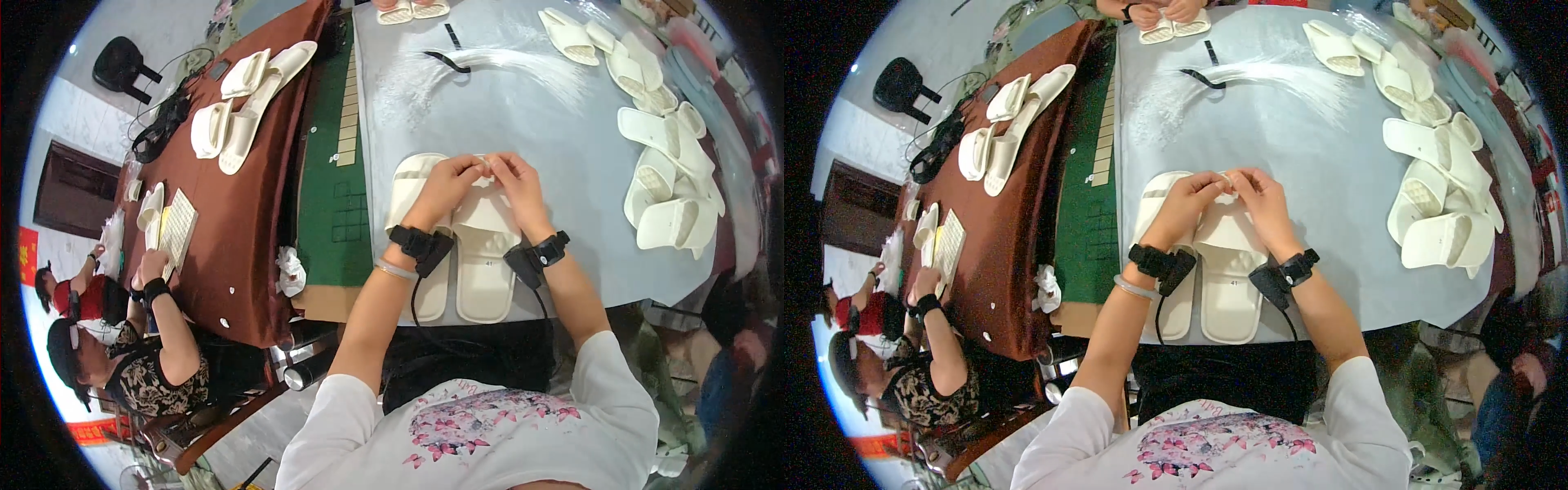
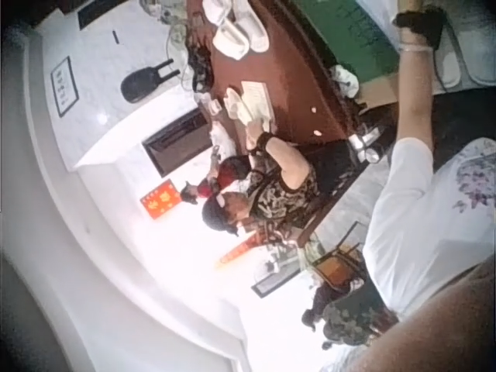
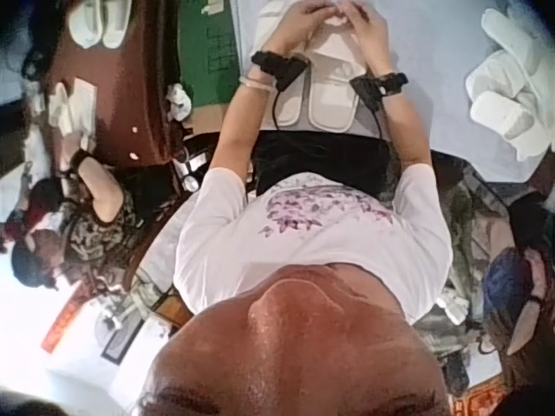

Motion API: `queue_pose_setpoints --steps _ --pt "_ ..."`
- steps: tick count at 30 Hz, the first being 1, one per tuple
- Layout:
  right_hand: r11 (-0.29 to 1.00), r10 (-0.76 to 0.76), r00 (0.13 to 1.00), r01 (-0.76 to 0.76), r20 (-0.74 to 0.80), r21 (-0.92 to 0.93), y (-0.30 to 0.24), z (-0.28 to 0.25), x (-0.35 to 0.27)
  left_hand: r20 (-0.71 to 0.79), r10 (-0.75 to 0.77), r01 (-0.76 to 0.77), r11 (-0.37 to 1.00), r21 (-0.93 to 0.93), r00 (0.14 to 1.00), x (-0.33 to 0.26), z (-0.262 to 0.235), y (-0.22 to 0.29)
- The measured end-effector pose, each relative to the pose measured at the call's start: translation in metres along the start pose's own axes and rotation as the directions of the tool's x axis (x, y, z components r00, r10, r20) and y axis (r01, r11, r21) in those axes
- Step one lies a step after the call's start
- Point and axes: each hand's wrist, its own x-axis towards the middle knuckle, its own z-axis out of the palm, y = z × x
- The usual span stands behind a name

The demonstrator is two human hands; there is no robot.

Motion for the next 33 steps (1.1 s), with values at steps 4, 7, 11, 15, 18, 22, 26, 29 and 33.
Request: queue_pose_setpoints --steps 4,7,11,15,18,22,26,29,33 --pt "1.000 -0.006 1.000 0.006 0.019 0.022 0.004 -0.001 0.001 -0.002 -0.025 0.025 1.000 -0.006 1.000 -0.003 0.001 0.004" --pt "1.000 0.009 1.000 -0.009 0.014 -0.007 -0.001 -0.001 0.000 0.000 -0.053 0.053 0.999 0.000 0.999 -0.003 0.001 0.004" --pt "0.999 0.035 0.999 -0.035 0.039 0.011 -0.009 0.000 -0.004 -0.022 -0.020 0.021 0.998 0.054 1.000 -0.002 0.001 0.001" --pt "0.998 0.048 0.998 -0.049 0.042 0.040 -0.005 -0.002 -0.003 -0.040 0.006 -0.002 0.996 0.086 0.999 -0.002 0.003 0.001" --pt "0.999 0.045 0.998 -0.045 0.032 0.014 0.000 -0.005 -0.002 -0.037 -0.070 0.071 0.996 0.051 0.997 -0.003 0.007 0.006" --pt "0.989 0.058 0.998 -0.056 -0.013 0.134 0.008 -0.007 0.005 -0.253 0.173 -0.133 0.977 0.169 0.952 -0.002 0.008 0.001" --pt "0.957 0.070 0.983 -0.019 -0.169 0.290 -0.001 -0.012 0.012 -0.408 0.388 -0.414 0.910 0.026 0.826 -0.007 -0.015 0.022" --pt "0.984 -0.054 0.955 0.100 -0.292 0.146 -0.008 -0.023 0.017 -0.385 0.409 -0.343 0.911 0.231 0.827 -0.028 -0.043 0.041" --pt "0.966 -0.247 0.930 0.215 -0.273 -0.142 -0.047 -0.042 0.012 -0.612 0.234 -0.031 0.946 0.323 0.756 -0.077 -0.082 0.016"
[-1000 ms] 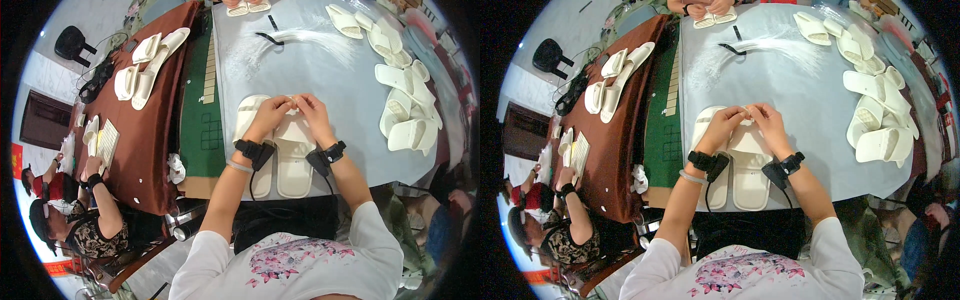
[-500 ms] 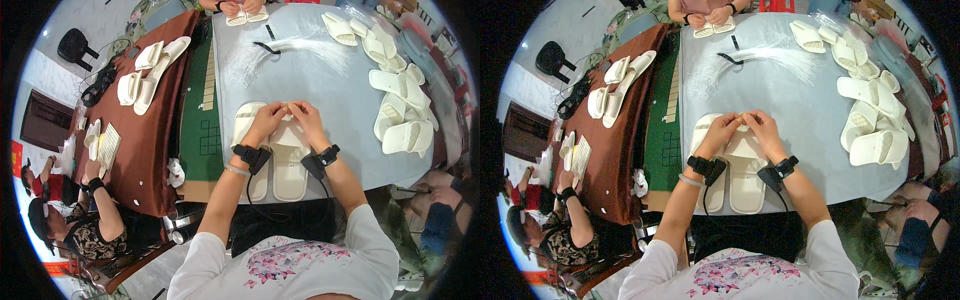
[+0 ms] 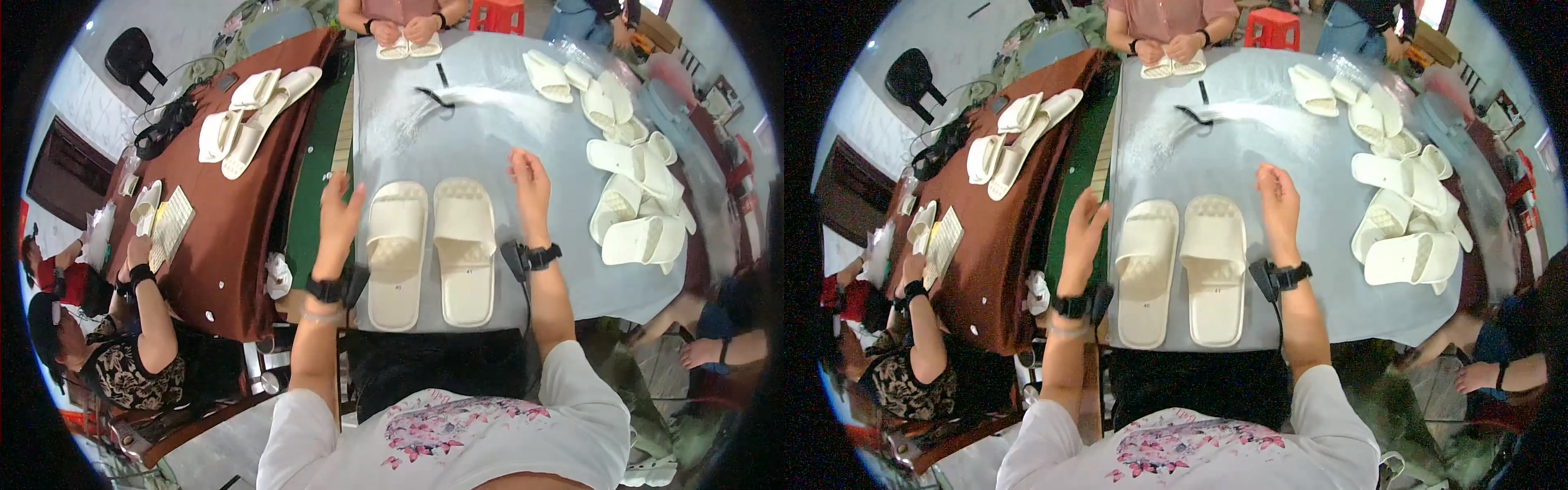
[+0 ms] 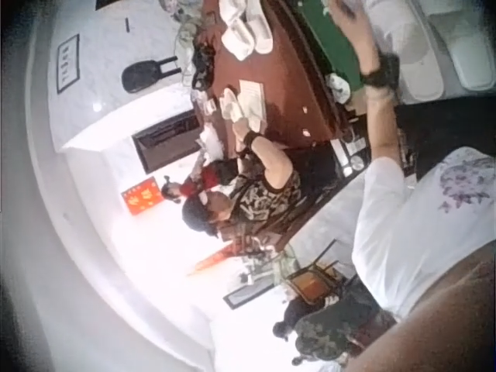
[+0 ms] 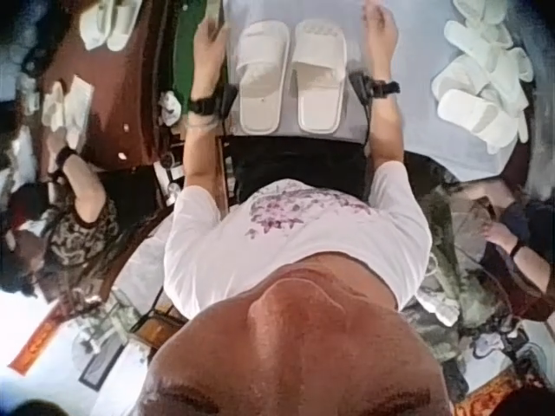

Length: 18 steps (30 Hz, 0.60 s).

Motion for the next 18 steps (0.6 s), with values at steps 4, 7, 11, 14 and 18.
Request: queue_pose_setpoints --steps 4,7,11,14,18 --pt "0.970 -0.006 0.927 0.097 0.376 -0.222 -0.024 0.008 -0.032 0.034 -0.191 0.193 0.978 -0.073 0.981 -0.064 -0.016 -0.031" --pt "0.816 -0.213 0.676 0.520 0.706 -0.251 -0.029 0.031 -0.073 0.149 -0.294 0.316 0.937 -0.151 0.944 -0.095 -0.001 -0.043" --pt "0.485 -0.260 0.535 0.792 0.804 -0.370 -0.011 0.047 -0.109 0.285 -0.254 0.319 0.923 -0.213 0.924 -0.117 0.025 -0.019" --pt "0.492 -0.174 0.586 0.748 0.791 -0.446 0.006 0.027 -0.088 0.361 -0.153 0.246 0.943 -0.227 0.920 -0.118 0.031 -0.010" --pt "0.463 0.004 0.671 0.656 0.741 -0.596 0.011 -0.030 -0.048 0.630 -0.183 0.415 0.876 -0.244 0.755 -0.110 0.018 0.025"
